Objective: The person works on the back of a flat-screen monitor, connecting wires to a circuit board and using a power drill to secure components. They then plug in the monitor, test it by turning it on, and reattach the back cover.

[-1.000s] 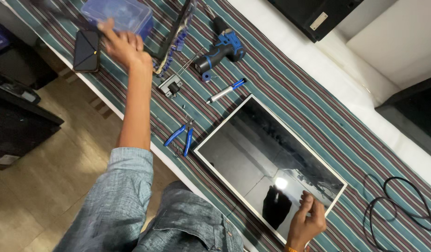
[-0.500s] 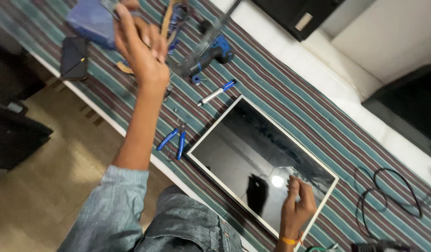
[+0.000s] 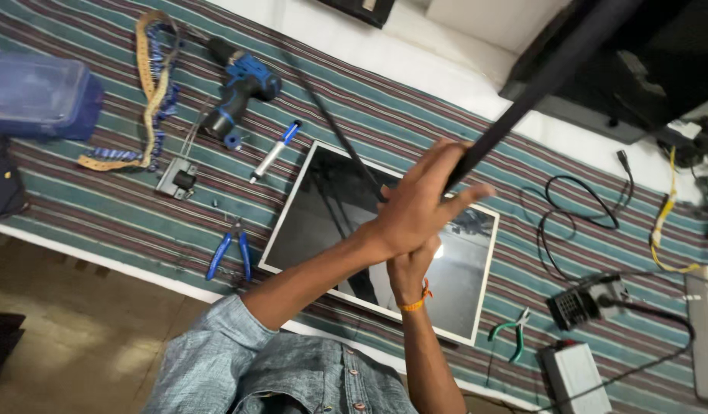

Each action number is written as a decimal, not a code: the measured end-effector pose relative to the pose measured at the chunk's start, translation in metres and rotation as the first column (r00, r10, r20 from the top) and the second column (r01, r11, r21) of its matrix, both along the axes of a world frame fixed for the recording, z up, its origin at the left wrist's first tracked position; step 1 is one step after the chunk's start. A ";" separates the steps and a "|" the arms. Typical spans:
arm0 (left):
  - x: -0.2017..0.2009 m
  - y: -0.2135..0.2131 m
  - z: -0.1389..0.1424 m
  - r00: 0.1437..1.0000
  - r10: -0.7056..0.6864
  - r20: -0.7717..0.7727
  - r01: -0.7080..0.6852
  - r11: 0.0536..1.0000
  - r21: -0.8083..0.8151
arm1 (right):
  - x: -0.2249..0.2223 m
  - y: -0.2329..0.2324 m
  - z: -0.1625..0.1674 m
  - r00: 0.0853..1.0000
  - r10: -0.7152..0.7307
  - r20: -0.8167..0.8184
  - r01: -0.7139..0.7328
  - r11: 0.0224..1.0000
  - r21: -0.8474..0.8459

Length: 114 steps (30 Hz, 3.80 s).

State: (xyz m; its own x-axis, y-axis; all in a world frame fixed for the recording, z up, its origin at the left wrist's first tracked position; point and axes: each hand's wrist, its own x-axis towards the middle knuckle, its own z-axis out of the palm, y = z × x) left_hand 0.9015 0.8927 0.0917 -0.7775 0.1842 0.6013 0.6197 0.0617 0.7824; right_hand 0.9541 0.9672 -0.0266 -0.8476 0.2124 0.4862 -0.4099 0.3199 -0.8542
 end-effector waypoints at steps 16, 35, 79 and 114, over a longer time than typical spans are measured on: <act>-0.050 -0.238 -0.123 0.717 0.399 0.571 -0.478 0.878 -0.013 | 0.077 0.177 -0.080 0.998 -0.007 0.066 0.058 0.560 -0.826; 0.047 -0.205 -0.209 0.785 0.395 0.478 -0.327 0.919 -0.222 | 0.161 0.151 -0.096 0.673 -0.538 0.507 0.560 0.819 0.126; 0.043 -0.219 -0.285 0.706 0.550 0.446 -0.230 0.774 -0.591 | 0.150 0.220 -0.162 0.571 -0.582 0.579 0.387 0.813 0.435; -0.148 -0.140 -0.146 0.899 0.328 0.292 -0.311 0.945 -0.105 | -0.050 0.277 -0.067 0.611 -0.717 0.337 0.684 0.692 0.232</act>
